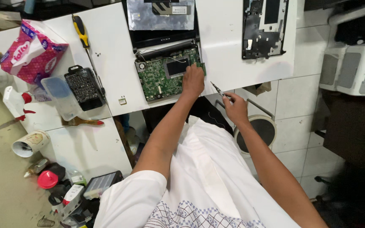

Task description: The person uses a screwdriver to remove screws from a circuit board placed on a workbench. They then use their fingers to disconnect a small wire from the board. The person continues to remove additional screws from the board.

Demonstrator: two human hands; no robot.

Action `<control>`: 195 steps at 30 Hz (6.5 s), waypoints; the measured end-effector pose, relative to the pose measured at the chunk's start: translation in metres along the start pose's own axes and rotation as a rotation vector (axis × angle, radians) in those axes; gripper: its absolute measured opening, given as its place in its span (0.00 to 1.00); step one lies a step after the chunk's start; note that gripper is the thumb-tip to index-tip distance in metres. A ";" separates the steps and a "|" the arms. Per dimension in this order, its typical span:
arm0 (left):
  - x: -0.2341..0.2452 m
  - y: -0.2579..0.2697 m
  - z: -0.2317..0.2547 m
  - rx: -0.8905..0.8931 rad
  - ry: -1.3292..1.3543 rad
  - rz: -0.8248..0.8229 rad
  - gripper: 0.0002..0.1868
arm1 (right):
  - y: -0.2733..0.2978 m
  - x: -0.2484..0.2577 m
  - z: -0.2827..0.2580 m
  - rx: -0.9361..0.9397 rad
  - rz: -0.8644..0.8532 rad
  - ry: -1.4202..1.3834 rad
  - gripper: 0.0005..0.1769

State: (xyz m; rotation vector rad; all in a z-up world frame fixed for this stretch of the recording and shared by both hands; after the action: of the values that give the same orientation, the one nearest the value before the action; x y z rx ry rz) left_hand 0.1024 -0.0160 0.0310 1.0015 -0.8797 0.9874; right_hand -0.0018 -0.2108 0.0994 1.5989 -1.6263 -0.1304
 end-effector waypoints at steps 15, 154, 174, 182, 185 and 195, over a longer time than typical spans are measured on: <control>-0.007 -0.001 -0.010 -0.090 0.120 0.028 0.15 | 0.001 0.003 0.015 -0.066 0.050 0.014 0.16; 0.013 0.070 -0.029 -0.155 -0.097 0.170 0.31 | 0.054 -0.002 -0.123 0.366 -0.073 0.622 0.18; 0.017 0.068 -0.027 -0.114 -0.064 0.193 0.27 | 0.033 -0.055 -0.159 0.474 -0.209 1.058 0.15; 0.017 0.068 -0.027 -0.104 -0.113 0.190 0.28 | 0.040 -0.071 -0.162 0.631 -0.314 1.244 0.18; 0.020 0.068 -0.028 -0.099 -0.101 0.197 0.28 | 0.011 -0.045 -0.163 0.367 -0.275 1.063 0.23; 0.009 0.066 -0.028 -0.100 -0.077 0.177 0.27 | 0.022 -0.064 -0.186 0.986 -0.345 1.382 0.17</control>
State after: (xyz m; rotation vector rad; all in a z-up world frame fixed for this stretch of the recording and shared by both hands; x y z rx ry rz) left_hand 0.0466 0.0267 0.0481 0.8923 -1.0861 1.0482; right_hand 0.0835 -0.0648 0.2028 1.8462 -0.2369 1.4589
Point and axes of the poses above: each hand's wrist, its own y-axis away from the middle knuckle, its own x-axis out of the back of the hand, z = x × y, the point moved 8 cm from there along -y, towards the middle knuckle, and after that the axes turned 11 degrees about -y, right-handed, at the moved point
